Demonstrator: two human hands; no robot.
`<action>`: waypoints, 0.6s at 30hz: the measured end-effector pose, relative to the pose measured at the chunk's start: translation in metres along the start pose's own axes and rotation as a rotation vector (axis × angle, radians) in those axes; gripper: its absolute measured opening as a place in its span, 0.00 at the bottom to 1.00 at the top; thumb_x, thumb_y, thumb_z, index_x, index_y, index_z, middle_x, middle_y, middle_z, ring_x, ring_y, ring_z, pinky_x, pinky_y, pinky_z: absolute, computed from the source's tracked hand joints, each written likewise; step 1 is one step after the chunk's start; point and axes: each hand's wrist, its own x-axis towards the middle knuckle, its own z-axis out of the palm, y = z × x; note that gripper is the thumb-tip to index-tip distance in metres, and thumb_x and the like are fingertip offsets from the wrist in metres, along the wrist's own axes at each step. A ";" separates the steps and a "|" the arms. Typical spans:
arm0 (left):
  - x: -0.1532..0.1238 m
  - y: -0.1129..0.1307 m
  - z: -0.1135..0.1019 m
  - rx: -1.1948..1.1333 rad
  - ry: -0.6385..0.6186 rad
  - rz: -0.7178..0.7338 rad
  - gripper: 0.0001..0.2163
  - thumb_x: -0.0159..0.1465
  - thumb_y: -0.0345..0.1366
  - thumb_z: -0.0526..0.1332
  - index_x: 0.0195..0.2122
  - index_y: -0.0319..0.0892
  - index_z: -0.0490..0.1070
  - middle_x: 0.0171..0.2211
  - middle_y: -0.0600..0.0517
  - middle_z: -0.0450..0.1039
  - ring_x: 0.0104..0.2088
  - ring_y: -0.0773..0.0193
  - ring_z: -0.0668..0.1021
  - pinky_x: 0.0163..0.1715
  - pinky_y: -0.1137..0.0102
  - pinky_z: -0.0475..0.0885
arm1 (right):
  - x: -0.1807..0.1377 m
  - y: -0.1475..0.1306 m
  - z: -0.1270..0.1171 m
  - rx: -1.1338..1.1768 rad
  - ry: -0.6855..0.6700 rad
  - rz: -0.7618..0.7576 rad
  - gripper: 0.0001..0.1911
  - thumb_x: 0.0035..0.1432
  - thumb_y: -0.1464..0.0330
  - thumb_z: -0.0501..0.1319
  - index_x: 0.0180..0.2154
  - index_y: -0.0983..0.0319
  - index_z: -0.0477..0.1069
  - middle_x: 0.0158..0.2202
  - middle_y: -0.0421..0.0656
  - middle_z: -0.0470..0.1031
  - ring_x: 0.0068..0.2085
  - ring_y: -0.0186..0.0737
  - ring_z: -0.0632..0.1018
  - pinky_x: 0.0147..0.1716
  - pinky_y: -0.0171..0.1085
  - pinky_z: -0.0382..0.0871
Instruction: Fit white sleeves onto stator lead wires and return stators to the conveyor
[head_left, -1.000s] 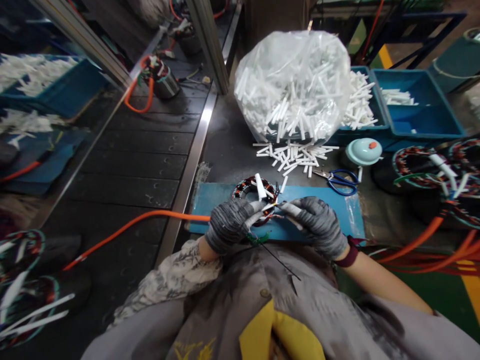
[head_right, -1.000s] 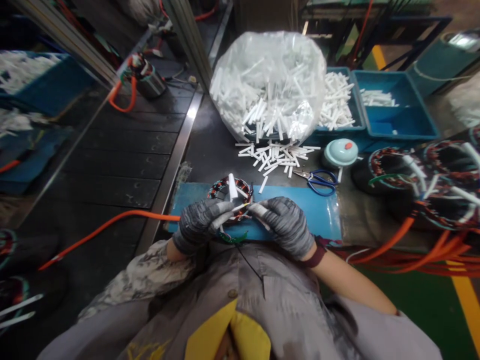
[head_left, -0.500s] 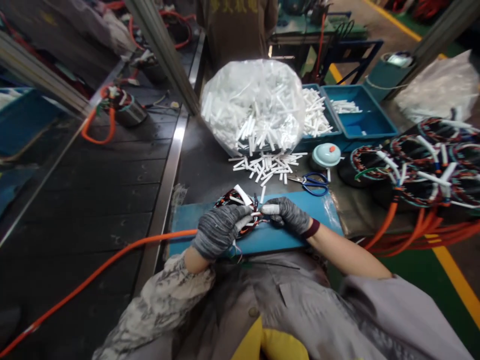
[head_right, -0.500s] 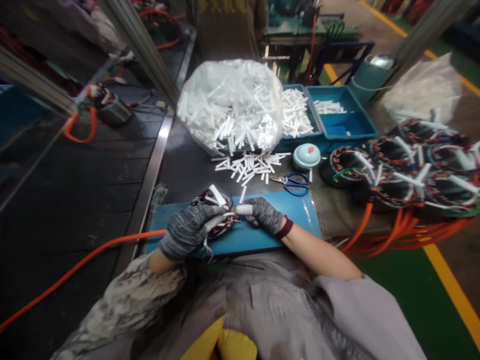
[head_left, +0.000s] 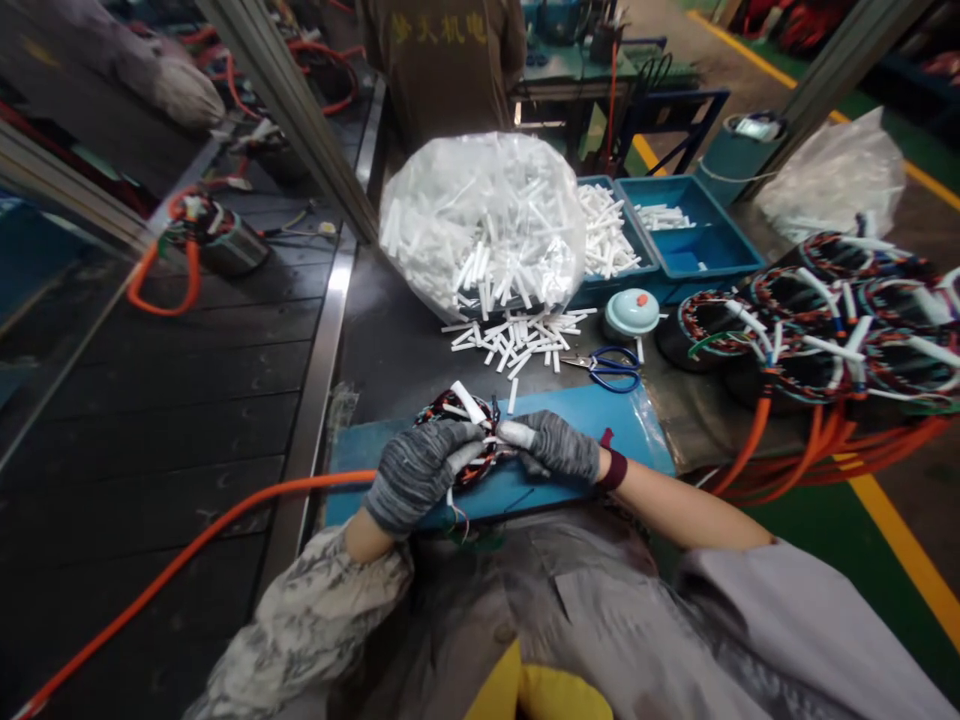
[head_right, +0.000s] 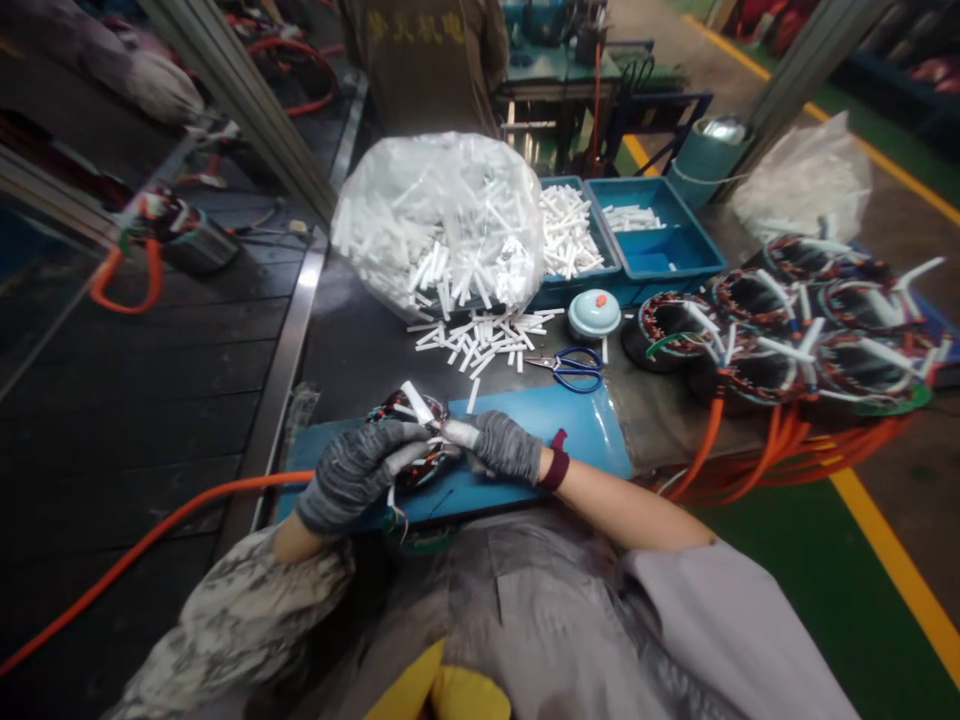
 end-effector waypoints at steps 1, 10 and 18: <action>0.000 -0.001 0.000 -0.011 0.005 0.002 0.15 0.73 0.43 0.57 0.44 0.42 0.82 0.41 0.48 0.85 0.41 0.58 0.85 0.47 0.65 0.81 | 0.002 -0.001 0.000 0.022 -0.029 0.015 0.36 0.75 0.51 0.42 0.22 0.62 0.71 0.15 0.38 0.66 0.20 0.32 0.68 0.30 0.35 0.66; -0.001 0.001 0.003 -0.037 -0.056 -0.073 0.12 0.71 0.41 0.60 0.44 0.43 0.82 0.40 0.50 0.85 0.42 0.60 0.85 0.48 0.66 0.81 | -0.013 -0.012 -0.002 -0.200 0.247 -0.072 0.27 0.68 0.46 0.55 0.40 0.61 0.79 0.36 0.49 0.81 0.38 0.44 0.79 0.42 0.41 0.69; 0.002 0.006 0.007 0.036 -0.005 -0.027 0.13 0.73 0.39 0.58 0.43 0.41 0.82 0.38 0.49 0.84 0.42 0.61 0.85 0.48 0.68 0.80 | -0.004 -0.004 0.010 0.558 -0.151 0.255 0.34 0.67 0.39 0.46 0.26 0.58 0.69 0.14 0.32 0.56 0.15 0.32 0.57 0.16 0.35 0.57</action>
